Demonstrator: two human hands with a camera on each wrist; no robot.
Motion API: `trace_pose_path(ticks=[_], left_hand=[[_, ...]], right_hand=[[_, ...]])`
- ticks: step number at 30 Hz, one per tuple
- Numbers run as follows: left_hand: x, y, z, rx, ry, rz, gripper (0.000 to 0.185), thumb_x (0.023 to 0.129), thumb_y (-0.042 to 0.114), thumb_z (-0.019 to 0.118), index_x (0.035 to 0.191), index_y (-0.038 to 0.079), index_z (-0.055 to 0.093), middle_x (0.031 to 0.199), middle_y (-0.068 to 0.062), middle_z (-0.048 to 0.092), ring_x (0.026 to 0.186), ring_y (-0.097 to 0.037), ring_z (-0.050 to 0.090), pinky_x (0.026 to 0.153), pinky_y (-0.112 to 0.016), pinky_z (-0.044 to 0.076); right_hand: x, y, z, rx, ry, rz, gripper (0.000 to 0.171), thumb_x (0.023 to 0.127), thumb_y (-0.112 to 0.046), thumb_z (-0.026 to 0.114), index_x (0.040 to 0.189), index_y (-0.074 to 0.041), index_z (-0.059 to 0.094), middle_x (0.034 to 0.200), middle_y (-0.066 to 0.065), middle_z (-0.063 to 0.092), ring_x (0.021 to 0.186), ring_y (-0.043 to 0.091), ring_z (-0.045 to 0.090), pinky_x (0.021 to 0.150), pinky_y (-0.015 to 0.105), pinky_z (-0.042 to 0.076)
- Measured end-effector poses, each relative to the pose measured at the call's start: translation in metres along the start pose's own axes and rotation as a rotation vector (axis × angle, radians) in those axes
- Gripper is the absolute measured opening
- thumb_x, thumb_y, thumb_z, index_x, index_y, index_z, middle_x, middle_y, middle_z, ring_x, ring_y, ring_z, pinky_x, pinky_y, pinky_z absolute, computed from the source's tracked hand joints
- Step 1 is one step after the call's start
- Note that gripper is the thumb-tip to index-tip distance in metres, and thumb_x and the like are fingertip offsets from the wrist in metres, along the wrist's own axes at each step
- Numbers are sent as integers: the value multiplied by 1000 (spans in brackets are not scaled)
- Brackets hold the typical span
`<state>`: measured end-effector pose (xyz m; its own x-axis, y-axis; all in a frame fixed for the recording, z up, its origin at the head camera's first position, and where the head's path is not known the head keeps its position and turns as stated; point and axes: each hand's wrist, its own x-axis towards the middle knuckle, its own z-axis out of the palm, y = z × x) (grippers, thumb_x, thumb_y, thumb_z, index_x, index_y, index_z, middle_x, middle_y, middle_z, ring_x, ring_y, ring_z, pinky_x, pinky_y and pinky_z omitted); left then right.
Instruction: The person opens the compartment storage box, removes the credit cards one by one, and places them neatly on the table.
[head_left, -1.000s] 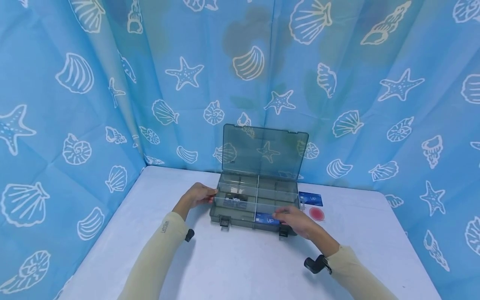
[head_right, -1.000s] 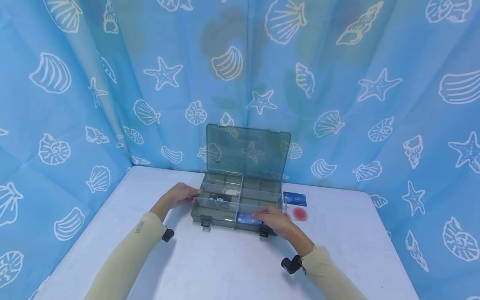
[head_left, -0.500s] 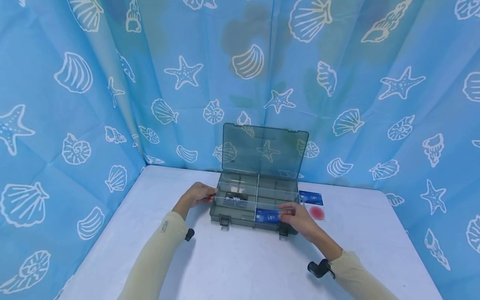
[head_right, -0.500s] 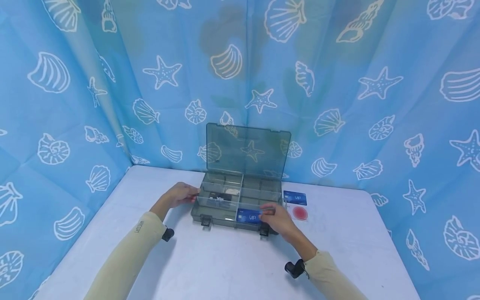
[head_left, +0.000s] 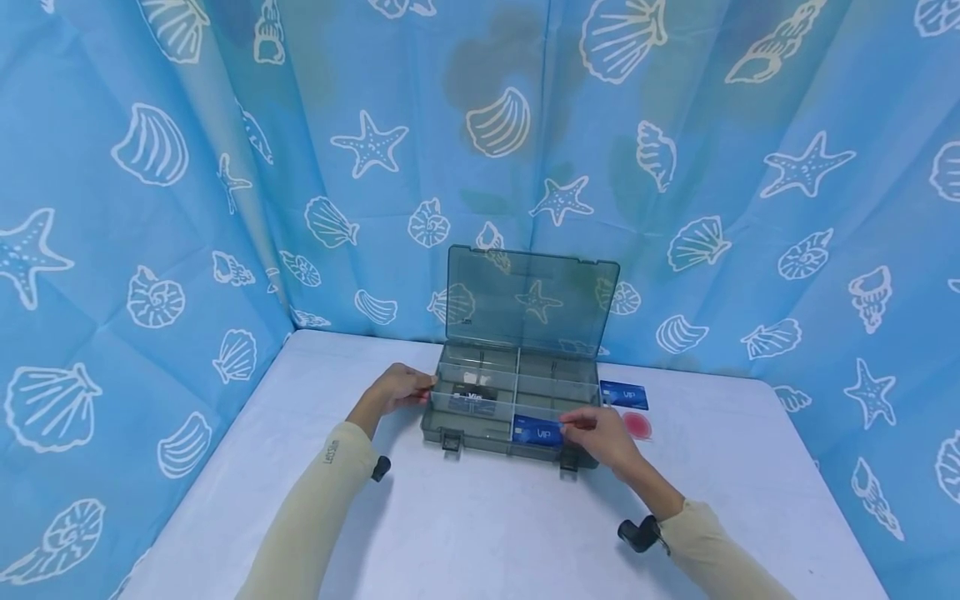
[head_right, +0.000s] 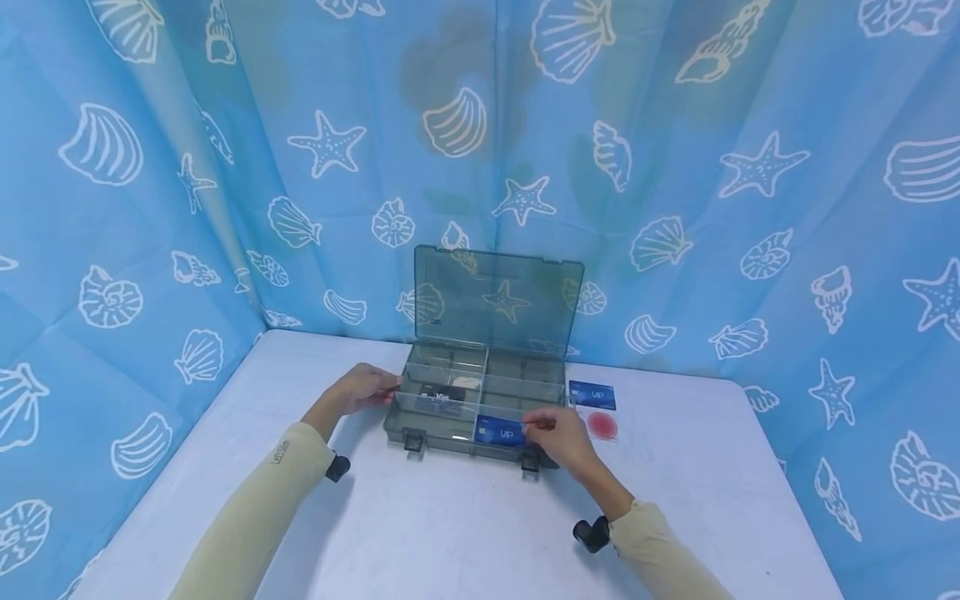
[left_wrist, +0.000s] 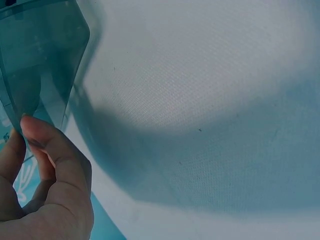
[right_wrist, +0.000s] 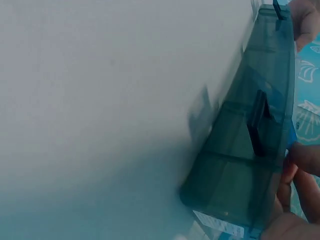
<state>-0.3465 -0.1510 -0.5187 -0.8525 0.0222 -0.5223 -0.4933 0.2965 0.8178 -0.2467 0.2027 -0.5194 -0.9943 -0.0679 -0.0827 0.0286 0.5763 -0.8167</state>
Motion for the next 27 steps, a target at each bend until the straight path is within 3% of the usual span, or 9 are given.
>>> trace_pose_path(ticks=[6,14,19,27], left_hand=[[2,0,1,-4,-9,1,34,94,20,67,118,-4,62,94,-10,64,80,-17,63,71,-25,56],[4,1,1,-13,-7,0,33,94,20,67,118,-4,62,95,-11,64,80,-18,63,71,-26,56],[4,0,1,-11,-18,2,34,95,19,66,118,-4,62,96,-11,63,81,-18,63,72,-27,56],[6,-3,0,-20,-6,2,34,94,19,67,118,-4,61,96,-11,63,81,-18,63,72,-27,56]], right_hand=[[3,1,-2,-15,-35,-1,12,92,-8,68,102,-11,73,99,3,69,88,20,63,79,32,57],[5,-6,-7,120,54,-42,18,92,-9,68,109,-6,73,111,13,68,97,27,68,75,32,58],[6,-6,-15,184,43,-10,24,93,-10,67,116,-4,70,117,16,65,98,27,68,76,29,57],[3,-4,-35,167,60,36,30,95,-18,65,122,-4,67,120,18,63,96,24,69,78,30,56]])
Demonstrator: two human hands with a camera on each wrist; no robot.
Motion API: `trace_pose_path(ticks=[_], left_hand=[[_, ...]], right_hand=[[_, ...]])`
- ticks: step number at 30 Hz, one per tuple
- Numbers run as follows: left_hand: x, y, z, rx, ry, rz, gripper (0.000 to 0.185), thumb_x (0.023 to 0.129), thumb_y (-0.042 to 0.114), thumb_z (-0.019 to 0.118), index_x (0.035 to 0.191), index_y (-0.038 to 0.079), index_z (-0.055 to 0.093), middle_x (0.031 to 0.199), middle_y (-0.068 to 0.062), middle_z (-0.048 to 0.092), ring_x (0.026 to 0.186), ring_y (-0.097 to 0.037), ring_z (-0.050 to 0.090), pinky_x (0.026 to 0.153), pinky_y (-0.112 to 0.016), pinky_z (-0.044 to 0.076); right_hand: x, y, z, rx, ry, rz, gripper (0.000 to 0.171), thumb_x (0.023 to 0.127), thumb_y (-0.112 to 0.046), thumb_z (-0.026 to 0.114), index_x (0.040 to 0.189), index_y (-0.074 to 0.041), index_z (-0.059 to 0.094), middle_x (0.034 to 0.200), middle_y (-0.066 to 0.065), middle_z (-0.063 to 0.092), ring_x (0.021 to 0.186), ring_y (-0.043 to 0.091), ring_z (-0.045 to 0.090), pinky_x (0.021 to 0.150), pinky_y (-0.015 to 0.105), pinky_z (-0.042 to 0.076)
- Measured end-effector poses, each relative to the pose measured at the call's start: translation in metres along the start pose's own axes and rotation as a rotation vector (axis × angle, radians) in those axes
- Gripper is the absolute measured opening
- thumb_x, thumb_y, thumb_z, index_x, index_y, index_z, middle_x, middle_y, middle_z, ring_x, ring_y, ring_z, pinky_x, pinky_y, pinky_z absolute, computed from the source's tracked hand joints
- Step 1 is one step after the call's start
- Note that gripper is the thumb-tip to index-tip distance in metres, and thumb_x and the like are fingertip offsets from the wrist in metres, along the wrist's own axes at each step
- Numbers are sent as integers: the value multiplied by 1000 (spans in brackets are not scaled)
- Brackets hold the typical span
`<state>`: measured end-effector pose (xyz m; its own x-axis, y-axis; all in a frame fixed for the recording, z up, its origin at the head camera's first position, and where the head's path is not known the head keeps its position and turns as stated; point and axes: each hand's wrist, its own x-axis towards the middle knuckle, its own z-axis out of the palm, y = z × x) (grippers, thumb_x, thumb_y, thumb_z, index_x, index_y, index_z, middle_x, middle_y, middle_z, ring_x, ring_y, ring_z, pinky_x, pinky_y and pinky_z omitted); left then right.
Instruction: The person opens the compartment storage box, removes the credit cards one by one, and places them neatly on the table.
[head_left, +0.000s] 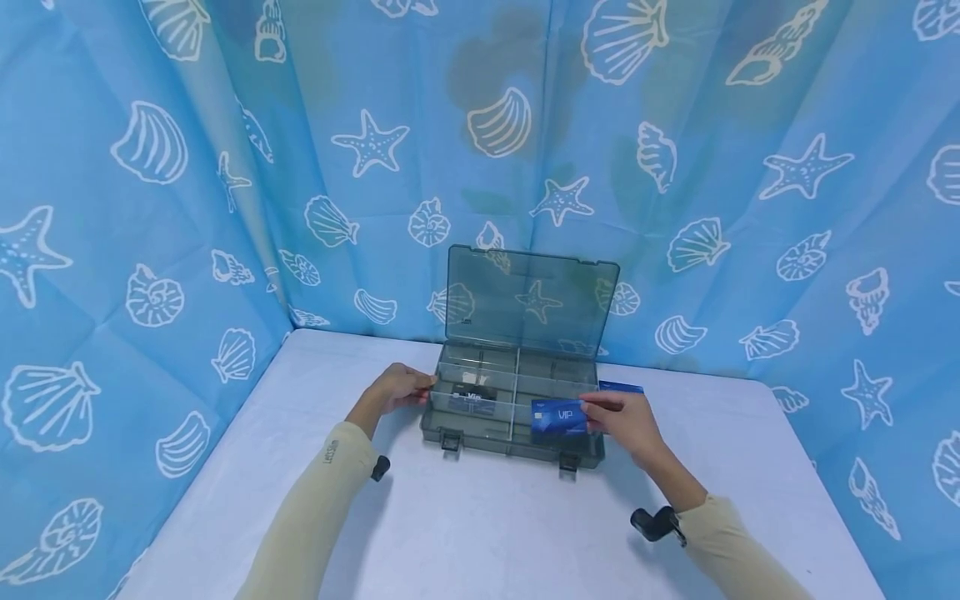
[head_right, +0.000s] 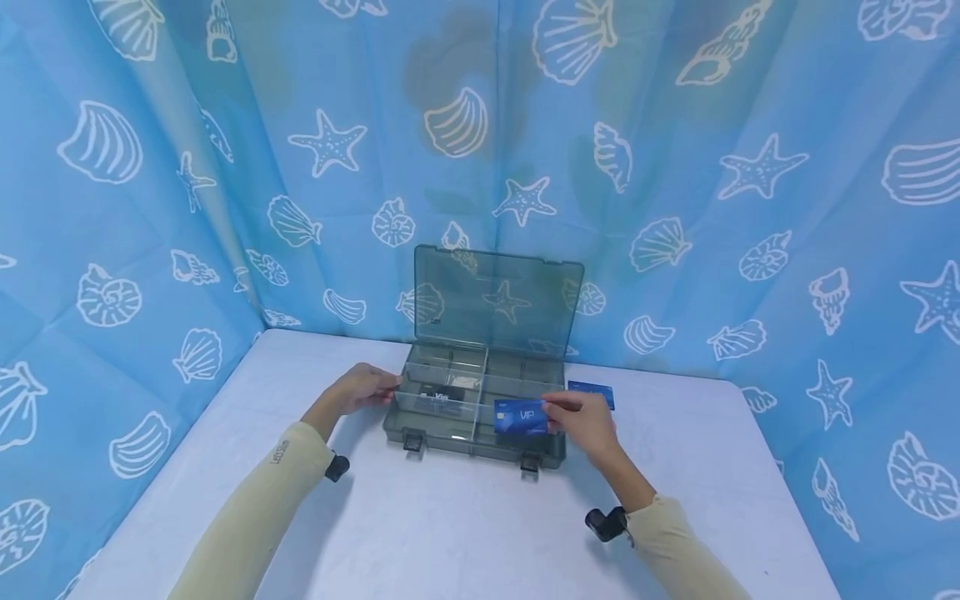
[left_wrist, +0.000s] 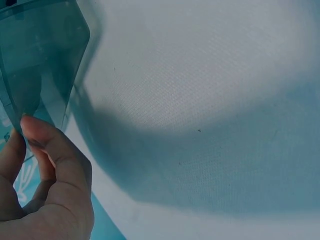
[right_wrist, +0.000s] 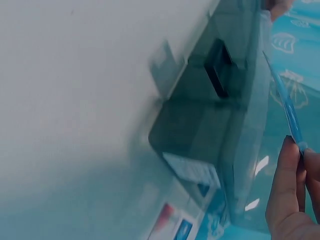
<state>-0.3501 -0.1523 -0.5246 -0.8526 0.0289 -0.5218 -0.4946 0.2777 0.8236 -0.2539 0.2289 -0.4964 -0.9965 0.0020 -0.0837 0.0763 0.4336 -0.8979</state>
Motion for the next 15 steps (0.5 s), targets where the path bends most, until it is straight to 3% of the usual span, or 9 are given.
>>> trace_pose_path(ticks=[7,15], left_hand=[[-5,-2,-3,1,32,-19,33,94,20,67,117,-3,62,95,-11,63,80,-18,62,71,-27,55],[-9,5,2,5,26,-17,31,94,19,67,115,-3,62,95,-11,63,80,-18,62,69,-25,55]], right_hand=[[-3,10,-21,37,25,24,39,95,-26,66,126,-3,64,128,21,58,100,26,67,86,38,54],[-13,30,-58,53,82,64,45,96,-30,64,130,-1,60,132,24,55,98,20,68,84,27,54]])
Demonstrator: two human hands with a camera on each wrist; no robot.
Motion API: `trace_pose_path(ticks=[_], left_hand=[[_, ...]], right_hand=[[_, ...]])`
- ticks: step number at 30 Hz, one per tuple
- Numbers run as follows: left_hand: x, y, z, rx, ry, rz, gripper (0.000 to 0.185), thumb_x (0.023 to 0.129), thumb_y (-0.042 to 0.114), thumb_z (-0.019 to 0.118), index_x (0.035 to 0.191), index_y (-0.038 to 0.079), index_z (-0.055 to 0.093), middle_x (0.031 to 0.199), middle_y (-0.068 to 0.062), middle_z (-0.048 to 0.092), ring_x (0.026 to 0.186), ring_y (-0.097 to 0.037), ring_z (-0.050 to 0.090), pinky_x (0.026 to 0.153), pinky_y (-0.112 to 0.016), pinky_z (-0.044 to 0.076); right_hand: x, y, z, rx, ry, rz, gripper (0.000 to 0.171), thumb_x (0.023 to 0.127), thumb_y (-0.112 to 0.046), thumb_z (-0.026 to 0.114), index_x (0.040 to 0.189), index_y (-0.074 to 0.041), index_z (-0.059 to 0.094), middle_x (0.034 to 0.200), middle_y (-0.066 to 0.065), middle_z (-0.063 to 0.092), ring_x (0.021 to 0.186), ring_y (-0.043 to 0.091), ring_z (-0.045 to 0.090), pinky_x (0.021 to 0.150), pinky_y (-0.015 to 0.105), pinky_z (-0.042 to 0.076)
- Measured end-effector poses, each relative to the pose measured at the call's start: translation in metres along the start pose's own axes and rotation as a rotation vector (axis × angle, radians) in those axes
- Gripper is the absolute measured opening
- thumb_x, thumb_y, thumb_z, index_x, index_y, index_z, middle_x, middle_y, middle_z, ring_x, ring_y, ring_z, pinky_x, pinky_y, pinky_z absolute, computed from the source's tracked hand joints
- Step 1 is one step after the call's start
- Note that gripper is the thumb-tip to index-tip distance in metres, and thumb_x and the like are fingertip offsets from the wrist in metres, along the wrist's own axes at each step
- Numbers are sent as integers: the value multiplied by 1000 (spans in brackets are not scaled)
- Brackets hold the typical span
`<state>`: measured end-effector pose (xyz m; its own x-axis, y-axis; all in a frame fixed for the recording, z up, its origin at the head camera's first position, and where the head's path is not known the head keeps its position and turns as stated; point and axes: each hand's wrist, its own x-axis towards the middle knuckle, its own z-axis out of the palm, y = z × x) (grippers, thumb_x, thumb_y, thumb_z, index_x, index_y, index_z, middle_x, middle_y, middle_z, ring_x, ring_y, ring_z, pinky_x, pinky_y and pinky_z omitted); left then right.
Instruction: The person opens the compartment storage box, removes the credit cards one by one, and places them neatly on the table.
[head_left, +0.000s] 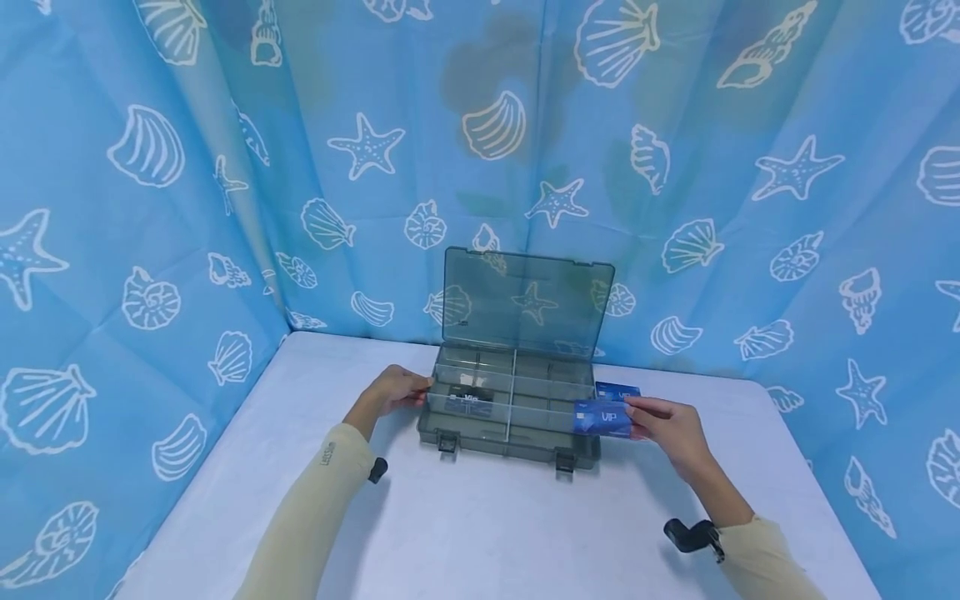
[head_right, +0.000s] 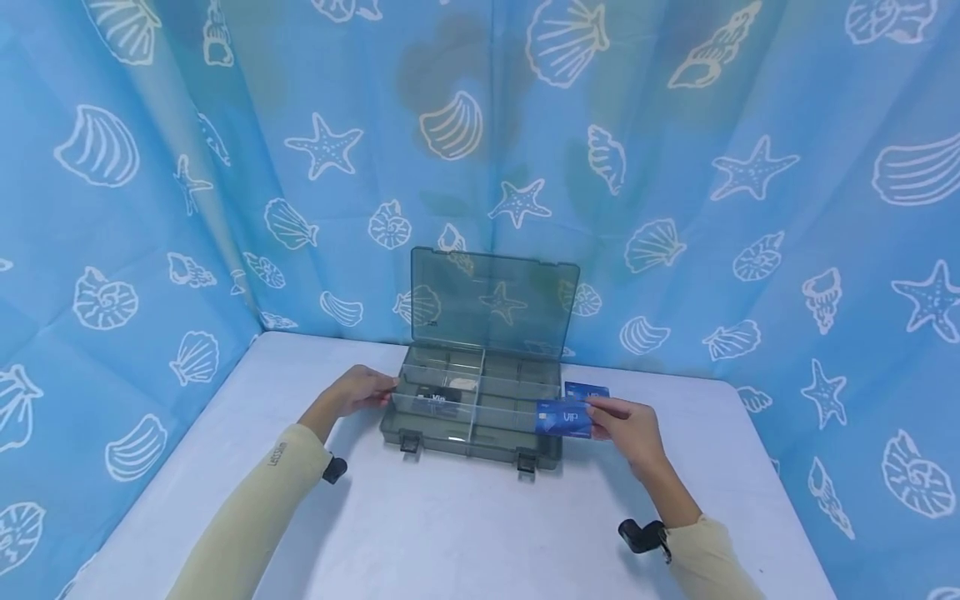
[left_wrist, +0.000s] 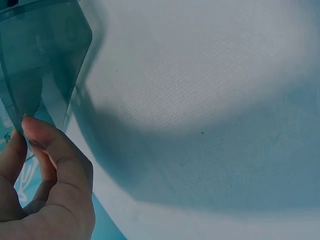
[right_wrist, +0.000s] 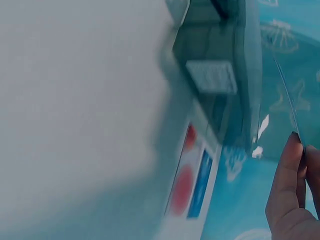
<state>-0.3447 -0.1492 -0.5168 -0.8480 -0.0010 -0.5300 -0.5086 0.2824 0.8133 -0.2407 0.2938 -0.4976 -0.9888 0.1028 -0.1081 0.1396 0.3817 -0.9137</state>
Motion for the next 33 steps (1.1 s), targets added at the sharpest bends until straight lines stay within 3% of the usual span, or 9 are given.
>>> trace_pose_path(ticks=[8,12,22,33], left_hand=[[1,-1,0,-3,6,5,30,94,19,67,113,-3,62,95,-11,63,79,-18,62,70,-26,55],[3,-2,-1,1,11,9,30,94,20,67,113,-3,63,95,-11,63,79,-19,62,70,-27,55],[2,-4,-1,-3,5,6,30,94,20,67,113,-3,63,95,-11,63,79,-18,62,70,-26,55],[2,-2,1,7,10,6,32,94,21,67,115,-3,62,95,-11,63,80,-19,62,70,-26,55]], right_hand=[[-6,22,-28,-4,31,43,43,99,-25,60,129,5,58,134,26,52,103,18,65,80,19,53],[-6,37,-32,-20,40,87,40,100,-23,58,130,4,58,136,26,51,110,24,61,80,18,53],[-6,66,-22,-87,33,140,38,98,-24,60,125,2,63,134,25,54,115,33,58,77,17,53],[-3,74,-14,-131,34,171,43,96,-28,63,125,5,62,132,29,53,114,37,57,77,21,55]])
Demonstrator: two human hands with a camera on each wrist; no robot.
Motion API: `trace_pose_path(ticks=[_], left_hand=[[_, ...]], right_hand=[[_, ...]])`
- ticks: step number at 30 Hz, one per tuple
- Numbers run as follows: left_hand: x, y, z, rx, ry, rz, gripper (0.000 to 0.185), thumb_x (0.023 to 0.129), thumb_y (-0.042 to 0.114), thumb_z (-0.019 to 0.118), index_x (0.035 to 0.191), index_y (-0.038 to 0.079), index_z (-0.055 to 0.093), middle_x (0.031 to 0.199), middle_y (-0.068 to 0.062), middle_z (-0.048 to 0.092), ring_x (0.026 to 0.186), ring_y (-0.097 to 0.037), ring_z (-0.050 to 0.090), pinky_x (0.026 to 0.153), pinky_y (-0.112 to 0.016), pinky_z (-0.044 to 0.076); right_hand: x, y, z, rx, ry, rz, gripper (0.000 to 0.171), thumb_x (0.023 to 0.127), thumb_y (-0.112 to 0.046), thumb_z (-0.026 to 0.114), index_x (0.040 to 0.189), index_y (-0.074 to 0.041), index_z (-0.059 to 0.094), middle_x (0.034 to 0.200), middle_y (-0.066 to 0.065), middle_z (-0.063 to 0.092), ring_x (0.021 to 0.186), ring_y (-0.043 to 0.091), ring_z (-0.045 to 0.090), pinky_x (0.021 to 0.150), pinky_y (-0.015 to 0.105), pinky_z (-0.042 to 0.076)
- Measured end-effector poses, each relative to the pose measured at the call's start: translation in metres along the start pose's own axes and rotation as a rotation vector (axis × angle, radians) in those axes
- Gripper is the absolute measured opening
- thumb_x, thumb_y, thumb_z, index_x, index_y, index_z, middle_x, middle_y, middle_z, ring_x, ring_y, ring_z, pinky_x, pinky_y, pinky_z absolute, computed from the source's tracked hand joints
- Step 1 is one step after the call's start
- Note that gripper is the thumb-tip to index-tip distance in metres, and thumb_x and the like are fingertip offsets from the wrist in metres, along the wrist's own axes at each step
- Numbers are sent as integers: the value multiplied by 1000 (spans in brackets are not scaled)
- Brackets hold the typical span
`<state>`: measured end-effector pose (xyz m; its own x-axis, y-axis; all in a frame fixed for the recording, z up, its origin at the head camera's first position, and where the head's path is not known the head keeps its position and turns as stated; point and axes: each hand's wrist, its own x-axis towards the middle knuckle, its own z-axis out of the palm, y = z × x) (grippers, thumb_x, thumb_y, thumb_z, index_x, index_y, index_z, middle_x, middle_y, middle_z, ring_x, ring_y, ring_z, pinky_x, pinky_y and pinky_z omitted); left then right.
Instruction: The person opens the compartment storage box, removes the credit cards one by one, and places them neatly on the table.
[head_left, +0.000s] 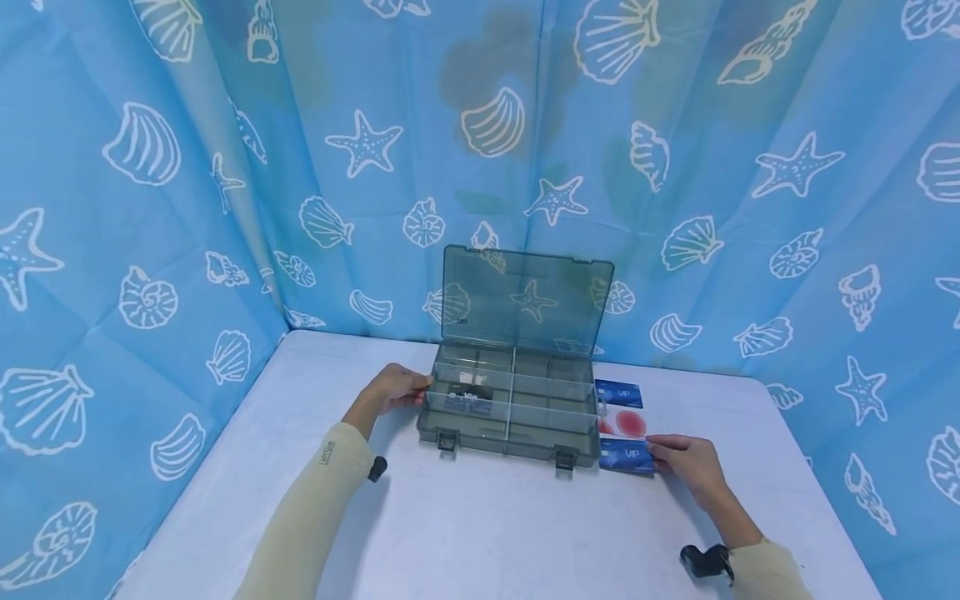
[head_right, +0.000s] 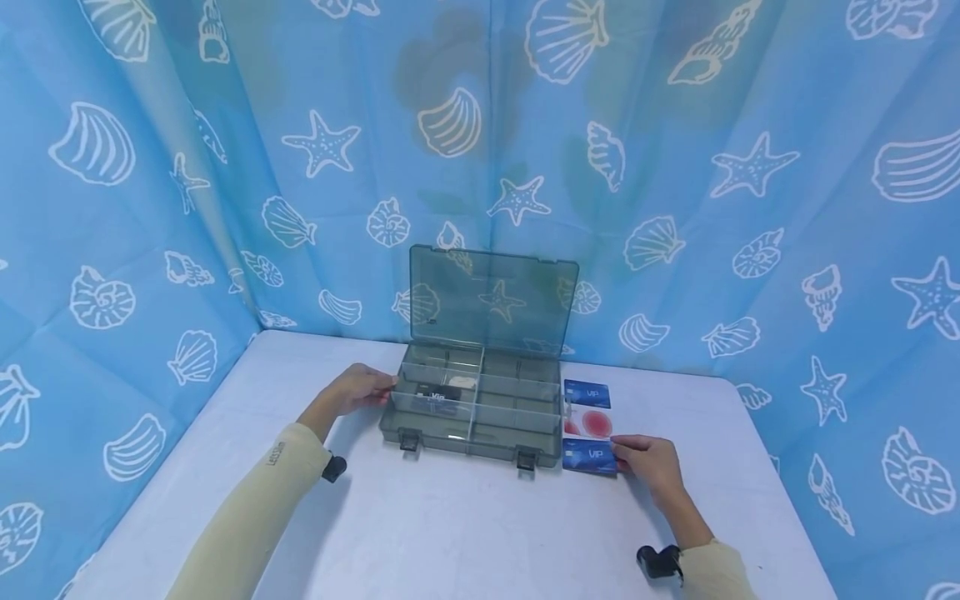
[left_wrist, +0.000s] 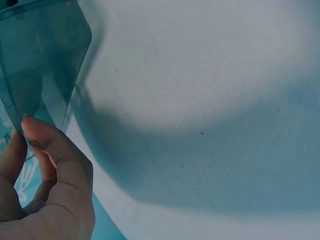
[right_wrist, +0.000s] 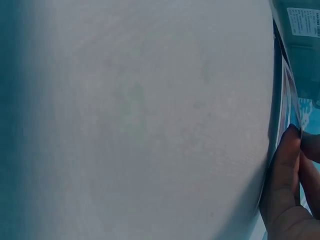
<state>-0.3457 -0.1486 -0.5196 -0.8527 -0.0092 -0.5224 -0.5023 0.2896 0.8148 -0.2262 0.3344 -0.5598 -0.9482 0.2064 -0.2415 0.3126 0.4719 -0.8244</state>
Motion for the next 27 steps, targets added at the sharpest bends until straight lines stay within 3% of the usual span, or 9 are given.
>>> trace_pose_path(ticks=[9,15,19,27], left_hand=[[2,1,-1,-6,-16,4,30,94,20,67,114,-2,63,95,-11,64,80,-18,62,71,-26,55],[1,0,-1,-7,-12,-6,30,94,20,66,115,-2,63,94,-10,63,80,-18,62,71,-27,55],[0,1,-1,-15,-16,-3,30,94,20,66,114,-2,63,94,-10,63,80,-18,62,72,-27,55],[-1,1,-1,-11,-20,2,30,94,20,66,114,-3,62,94,-10,62,80,-18,62,73,-28,55]], right_hand=[[-1,-2,0,-127,38,-1,44,91,-28,69,122,3,64,125,27,59,114,41,55,86,37,55],[-1,-4,1,-249,67,-55,39,87,-22,74,115,4,67,109,23,66,102,38,60,71,31,57],[1,-6,3,-337,85,-99,41,82,-22,80,112,4,67,103,21,67,94,34,60,69,31,57],[1,-12,9,-374,88,-109,50,75,-28,86,108,4,66,94,15,65,84,27,57,64,27,55]])
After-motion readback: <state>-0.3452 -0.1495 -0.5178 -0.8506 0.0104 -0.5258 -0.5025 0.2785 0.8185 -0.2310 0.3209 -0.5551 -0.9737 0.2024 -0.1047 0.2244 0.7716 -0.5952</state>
